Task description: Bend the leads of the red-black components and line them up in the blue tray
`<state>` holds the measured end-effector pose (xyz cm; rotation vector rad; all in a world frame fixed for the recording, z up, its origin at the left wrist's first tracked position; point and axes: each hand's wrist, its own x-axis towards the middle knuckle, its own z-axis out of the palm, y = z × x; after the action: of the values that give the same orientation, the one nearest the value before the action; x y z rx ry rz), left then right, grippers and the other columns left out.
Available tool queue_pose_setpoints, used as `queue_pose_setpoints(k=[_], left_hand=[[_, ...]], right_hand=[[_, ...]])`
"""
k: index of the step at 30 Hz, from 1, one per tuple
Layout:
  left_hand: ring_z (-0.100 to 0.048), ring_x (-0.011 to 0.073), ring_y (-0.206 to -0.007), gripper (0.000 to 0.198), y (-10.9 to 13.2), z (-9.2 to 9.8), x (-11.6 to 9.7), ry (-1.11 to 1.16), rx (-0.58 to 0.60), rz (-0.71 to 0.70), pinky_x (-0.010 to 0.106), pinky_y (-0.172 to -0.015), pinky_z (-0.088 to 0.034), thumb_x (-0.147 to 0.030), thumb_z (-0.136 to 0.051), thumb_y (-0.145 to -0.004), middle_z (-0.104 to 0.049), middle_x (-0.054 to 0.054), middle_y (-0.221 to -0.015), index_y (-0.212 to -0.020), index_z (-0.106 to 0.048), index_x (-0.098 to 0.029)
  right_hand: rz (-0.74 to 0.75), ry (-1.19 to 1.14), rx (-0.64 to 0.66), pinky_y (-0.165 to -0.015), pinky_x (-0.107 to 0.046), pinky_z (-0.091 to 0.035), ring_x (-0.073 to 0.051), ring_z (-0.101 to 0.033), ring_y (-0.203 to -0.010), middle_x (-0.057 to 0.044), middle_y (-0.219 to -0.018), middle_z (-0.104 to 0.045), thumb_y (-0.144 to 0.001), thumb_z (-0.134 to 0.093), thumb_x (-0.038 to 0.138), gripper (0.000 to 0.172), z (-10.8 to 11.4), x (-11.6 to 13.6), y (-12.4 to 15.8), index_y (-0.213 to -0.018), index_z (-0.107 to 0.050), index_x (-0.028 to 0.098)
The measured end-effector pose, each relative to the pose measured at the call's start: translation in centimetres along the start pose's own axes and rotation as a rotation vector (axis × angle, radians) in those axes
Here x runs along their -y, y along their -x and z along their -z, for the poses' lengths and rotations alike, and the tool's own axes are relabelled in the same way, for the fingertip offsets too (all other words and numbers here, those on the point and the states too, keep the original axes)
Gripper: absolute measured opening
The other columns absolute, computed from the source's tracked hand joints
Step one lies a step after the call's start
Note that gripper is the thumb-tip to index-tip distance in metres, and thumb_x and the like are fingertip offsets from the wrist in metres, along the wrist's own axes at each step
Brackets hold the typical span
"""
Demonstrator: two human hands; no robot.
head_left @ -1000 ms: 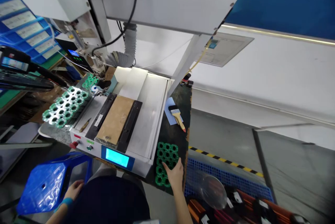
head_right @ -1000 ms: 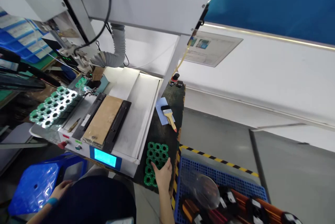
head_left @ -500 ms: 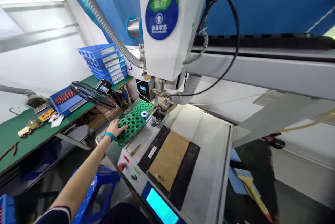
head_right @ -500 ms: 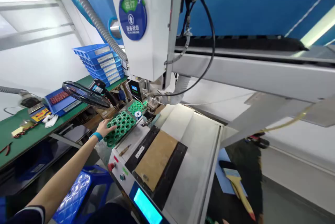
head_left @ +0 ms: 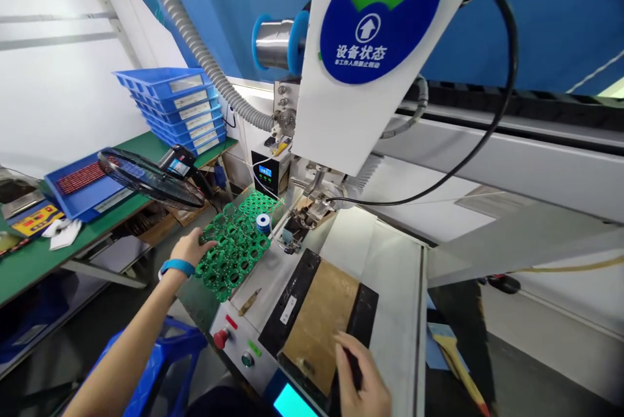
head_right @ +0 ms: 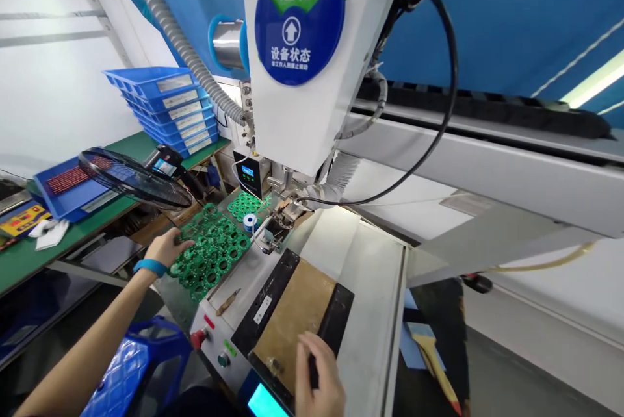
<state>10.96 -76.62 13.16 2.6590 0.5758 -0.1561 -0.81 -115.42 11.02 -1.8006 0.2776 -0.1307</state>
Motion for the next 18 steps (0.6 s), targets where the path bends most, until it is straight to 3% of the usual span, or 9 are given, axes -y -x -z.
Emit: queue_pose_setpoints(k=[2, 4, 7, 10, 14, 18], left_hand=[[-0.063, 0.0177, -0.073, 0.030, 2.7, 0.4, -1.2, 0.051, 0.000, -0.091, 0.037, -0.072, -0.053, -0.042, -0.059, -0.090, -0.063, 0.002, -0.082, -0.100, -0.058, -0.014], [-0.063, 0.0174, -0.071, 0.030, 6.1, -1.0, -3.4, 0.124, 0.060, -0.235, 0.034, -0.068, -0.054, -0.043, -0.058, -0.090, -0.063, 0.001, -0.078, -0.095, -0.057, -0.014], [-0.068, 0.0187, -0.086, 0.021, 11.5, -6.0, -7.9, 0.226, 0.166, -0.431, 0.030, -0.075, -0.057, -0.032, -0.053, -0.090, -0.070, 0.004, -0.092, -0.103, -0.058, -0.016], [-0.060, 0.0232, -0.117, 0.053, 15.2, -11.4, -11.7, 0.238, 0.232, -0.552, 0.033, -0.096, -0.053, -0.021, -0.055, -0.086, -0.061, 0.016, -0.129, -0.135, -0.040, -0.010], [-0.027, 0.0368, -0.141, 0.075, 16.7, -15.0, -13.6, 0.158, 0.286, -0.661, 0.053, -0.113, -0.035, -0.035, -0.064, -0.083, -0.034, 0.020, -0.151, -0.145, -0.030, -0.008], [-0.020, 0.0385, -0.143, 0.085, 16.2, -16.4, -13.9, 0.092, 0.316, -0.743, 0.057, -0.115, -0.027, -0.057, -0.058, -0.084, -0.026, 0.019, -0.154, -0.146, -0.028, -0.008]], right_hand=[[-0.036, -0.068, 0.084, -0.087, -0.042, -0.053, -0.029, -0.069, -0.095, -0.012, -0.097, -0.074, -0.080, -0.065, 0.051, 0.034, -2.8, 1.1, 0.4, -0.092, -0.073, 0.020], [-0.064, -0.154, 0.100, -0.085, -0.040, -0.056, -0.027, -0.069, -0.099, -0.011, -0.110, -0.071, -0.083, -0.056, 0.058, 0.053, -5.1, 1.5, 0.3, -0.121, -0.061, 0.022], [-0.127, -0.196, 0.014, -0.084, -0.039, -0.056, -0.027, -0.066, -0.105, -0.011, -0.122, -0.065, -0.080, -0.058, 0.059, 0.077, -5.7, 0.6, -1.1, -0.145, -0.034, 0.024], [-0.208, -0.168, -0.131, -0.085, -0.040, -0.055, -0.027, -0.064, -0.104, -0.010, -0.109, -0.067, -0.078, -0.064, 0.053, 0.086, -3.4, -1.3, -3.5, -0.148, -0.026, 0.019], [-0.244, -0.110, -0.186, -0.081, -0.037, -0.054, -0.023, -0.066, -0.085, -0.001, -0.083, -0.066, -0.074, -0.070, 0.047, 0.087, -0.8, -3.9, -6.3, -0.145, -0.031, 0.016], [-0.205, -0.032, -0.162, -0.078, -0.039, -0.054, -0.019, -0.067, -0.079, -0.002, -0.086, -0.068, -0.083, -0.066, 0.038, 0.057, -1.3, -5.7, -8.0, -0.132, -0.046, 0.017]])
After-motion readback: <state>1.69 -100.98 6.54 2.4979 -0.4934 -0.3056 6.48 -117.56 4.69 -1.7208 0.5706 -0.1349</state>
